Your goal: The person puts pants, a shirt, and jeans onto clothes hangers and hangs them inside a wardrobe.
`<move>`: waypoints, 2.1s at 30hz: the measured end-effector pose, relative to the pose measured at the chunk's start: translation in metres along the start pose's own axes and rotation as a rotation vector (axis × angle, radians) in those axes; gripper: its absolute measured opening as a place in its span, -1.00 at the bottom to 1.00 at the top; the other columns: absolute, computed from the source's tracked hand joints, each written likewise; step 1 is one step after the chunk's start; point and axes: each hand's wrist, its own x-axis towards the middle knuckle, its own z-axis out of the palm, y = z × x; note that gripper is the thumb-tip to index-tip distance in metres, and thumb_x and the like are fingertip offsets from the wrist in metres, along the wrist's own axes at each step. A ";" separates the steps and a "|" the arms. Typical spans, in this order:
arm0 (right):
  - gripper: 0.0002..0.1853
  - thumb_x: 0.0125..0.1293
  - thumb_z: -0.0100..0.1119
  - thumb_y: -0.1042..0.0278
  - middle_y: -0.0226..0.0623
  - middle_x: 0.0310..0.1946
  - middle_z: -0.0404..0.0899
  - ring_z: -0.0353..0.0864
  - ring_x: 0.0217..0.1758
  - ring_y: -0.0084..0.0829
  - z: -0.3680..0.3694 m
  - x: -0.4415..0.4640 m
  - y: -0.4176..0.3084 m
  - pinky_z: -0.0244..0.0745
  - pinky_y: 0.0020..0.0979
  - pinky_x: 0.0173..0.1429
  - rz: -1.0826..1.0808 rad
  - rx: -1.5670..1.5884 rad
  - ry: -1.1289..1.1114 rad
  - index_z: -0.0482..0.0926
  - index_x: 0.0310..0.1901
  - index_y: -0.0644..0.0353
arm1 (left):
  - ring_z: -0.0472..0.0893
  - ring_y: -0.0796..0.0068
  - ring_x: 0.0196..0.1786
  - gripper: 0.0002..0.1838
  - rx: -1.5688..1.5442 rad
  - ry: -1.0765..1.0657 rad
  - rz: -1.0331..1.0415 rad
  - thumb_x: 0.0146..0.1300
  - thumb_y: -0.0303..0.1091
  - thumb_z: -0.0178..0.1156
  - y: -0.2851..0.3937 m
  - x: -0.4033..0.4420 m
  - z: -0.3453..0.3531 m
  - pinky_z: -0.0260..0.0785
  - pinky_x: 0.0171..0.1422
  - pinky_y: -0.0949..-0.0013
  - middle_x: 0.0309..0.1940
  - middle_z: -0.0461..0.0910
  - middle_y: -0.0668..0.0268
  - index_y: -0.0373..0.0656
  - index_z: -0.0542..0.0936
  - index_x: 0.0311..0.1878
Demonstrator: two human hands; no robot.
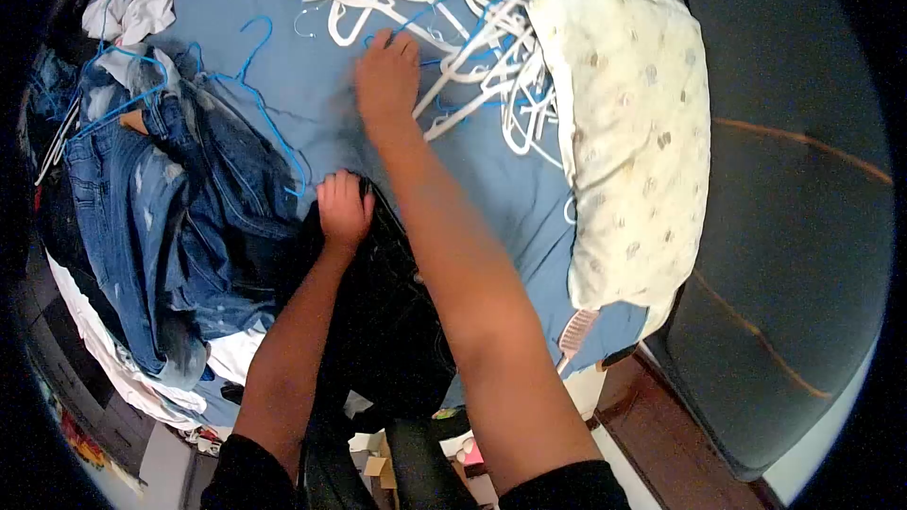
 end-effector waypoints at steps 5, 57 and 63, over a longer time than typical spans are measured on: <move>-0.72 0.23 0.20 0.21 -0.04 -0.18 0.52 0.55 -0.20 -0.17 -0.007 -0.081 0.019 0.38 -0.15 -0.02 -0.115 -0.054 -0.107 0.46 -0.16 0.22 | 0.43 0.11 -0.06 -0.63 0.012 0.032 0.029 -0.03 -0.26 0.37 0.002 -0.003 0.000 0.23 0.03 0.11 -0.17 0.45 0.15 -0.19 0.46 -0.21; -0.90 0.17 0.15 0.71 -0.22 -0.41 0.62 0.53 -0.52 -0.48 -0.920 -0.481 -0.199 0.40 -0.48 -0.43 -0.345 1.144 -0.242 0.59 -0.30 0.35 | 0.41 0.52 -0.24 -0.71 -0.589 0.527 0.102 0.49 -0.23 0.01 0.227 -0.500 -0.941 0.25 -0.09 0.50 -0.28 0.46 0.25 -0.32 0.45 -0.04; -0.85 0.06 0.18 0.73 -0.15 -0.47 0.57 0.55 -0.47 -0.27 -0.949 -0.448 -0.211 0.39 -0.41 -0.37 -0.477 0.637 0.304 0.58 -0.33 0.31 | 0.25 0.57 -0.66 -0.66 -1.439 0.367 0.621 0.31 -0.23 0.28 0.200 -0.483 -0.982 0.06 -0.59 0.40 -0.64 0.30 0.40 -0.12 0.30 -0.35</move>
